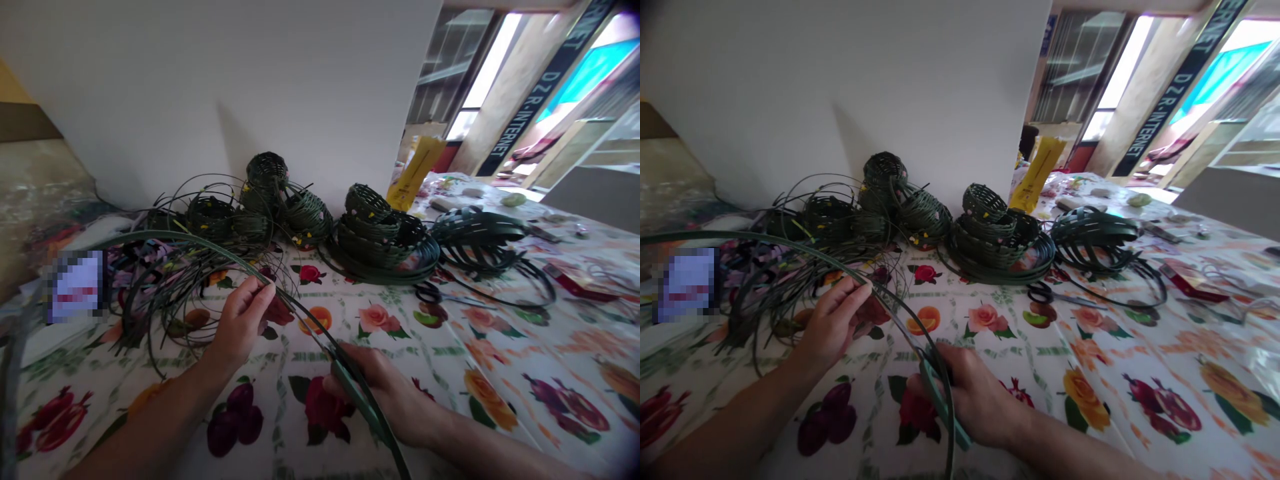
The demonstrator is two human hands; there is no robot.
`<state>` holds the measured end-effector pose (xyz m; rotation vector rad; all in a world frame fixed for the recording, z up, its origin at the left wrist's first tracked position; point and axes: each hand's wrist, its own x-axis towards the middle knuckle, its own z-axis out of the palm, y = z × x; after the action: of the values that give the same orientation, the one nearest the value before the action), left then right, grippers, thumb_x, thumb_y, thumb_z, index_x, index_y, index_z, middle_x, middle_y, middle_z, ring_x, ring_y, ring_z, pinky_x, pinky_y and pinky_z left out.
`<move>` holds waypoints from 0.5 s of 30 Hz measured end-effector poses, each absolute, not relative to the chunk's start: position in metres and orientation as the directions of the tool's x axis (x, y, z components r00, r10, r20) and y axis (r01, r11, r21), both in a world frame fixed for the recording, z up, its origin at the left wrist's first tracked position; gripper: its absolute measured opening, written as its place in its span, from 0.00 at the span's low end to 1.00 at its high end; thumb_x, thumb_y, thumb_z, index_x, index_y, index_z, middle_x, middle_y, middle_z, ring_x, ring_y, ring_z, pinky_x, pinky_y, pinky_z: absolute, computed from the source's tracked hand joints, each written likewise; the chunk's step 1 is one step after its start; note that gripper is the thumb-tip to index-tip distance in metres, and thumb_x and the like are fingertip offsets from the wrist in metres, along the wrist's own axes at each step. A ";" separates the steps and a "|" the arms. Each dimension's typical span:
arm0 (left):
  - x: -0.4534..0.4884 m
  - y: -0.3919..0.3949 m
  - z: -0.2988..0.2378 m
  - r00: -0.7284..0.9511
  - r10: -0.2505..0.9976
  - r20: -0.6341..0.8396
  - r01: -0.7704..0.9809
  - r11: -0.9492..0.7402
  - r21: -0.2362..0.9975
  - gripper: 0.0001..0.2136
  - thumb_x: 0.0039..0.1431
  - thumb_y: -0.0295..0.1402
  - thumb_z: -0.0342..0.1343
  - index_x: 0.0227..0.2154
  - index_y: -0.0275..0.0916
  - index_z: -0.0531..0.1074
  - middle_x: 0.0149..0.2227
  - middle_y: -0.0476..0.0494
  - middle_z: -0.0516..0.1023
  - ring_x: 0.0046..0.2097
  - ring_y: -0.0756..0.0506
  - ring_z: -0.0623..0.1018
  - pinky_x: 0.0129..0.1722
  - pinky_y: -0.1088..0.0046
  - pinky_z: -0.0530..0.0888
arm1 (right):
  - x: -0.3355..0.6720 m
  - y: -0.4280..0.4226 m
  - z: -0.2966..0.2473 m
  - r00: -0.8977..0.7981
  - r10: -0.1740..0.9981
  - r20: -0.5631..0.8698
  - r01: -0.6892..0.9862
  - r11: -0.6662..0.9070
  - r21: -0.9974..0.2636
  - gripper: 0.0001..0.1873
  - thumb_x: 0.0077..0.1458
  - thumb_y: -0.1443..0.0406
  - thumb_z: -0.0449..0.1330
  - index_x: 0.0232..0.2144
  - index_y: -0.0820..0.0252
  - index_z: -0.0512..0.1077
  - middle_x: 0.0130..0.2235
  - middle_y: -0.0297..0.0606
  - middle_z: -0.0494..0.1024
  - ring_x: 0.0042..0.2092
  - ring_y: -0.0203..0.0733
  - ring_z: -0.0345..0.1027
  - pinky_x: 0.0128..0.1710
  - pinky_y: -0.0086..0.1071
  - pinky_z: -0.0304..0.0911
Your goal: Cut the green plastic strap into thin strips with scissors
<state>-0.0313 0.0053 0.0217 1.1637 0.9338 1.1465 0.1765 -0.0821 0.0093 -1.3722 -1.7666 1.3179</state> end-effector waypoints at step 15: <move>-0.030 0.005 0.023 0.186 0.982 0.010 -0.160 0.020 0.987 0.12 0.55 0.40 0.60 0.24 0.39 0.67 0.20 0.50 0.76 0.24 0.48 0.78 0.26 0.74 0.74 | 0.180 -0.082 0.013 -0.340 0.926 -0.164 0.477 0.019 -0.879 0.14 0.56 0.57 0.59 0.27 0.60 0.63 0.25 0.29 0.66 0.27 0.33 0.54 0.25 0.26 0.53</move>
<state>-0.0302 0.0049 0.0226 1.1696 0.9574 1.1394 0.1803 -0.0823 0.0129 -1.4277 -1.8391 1.2782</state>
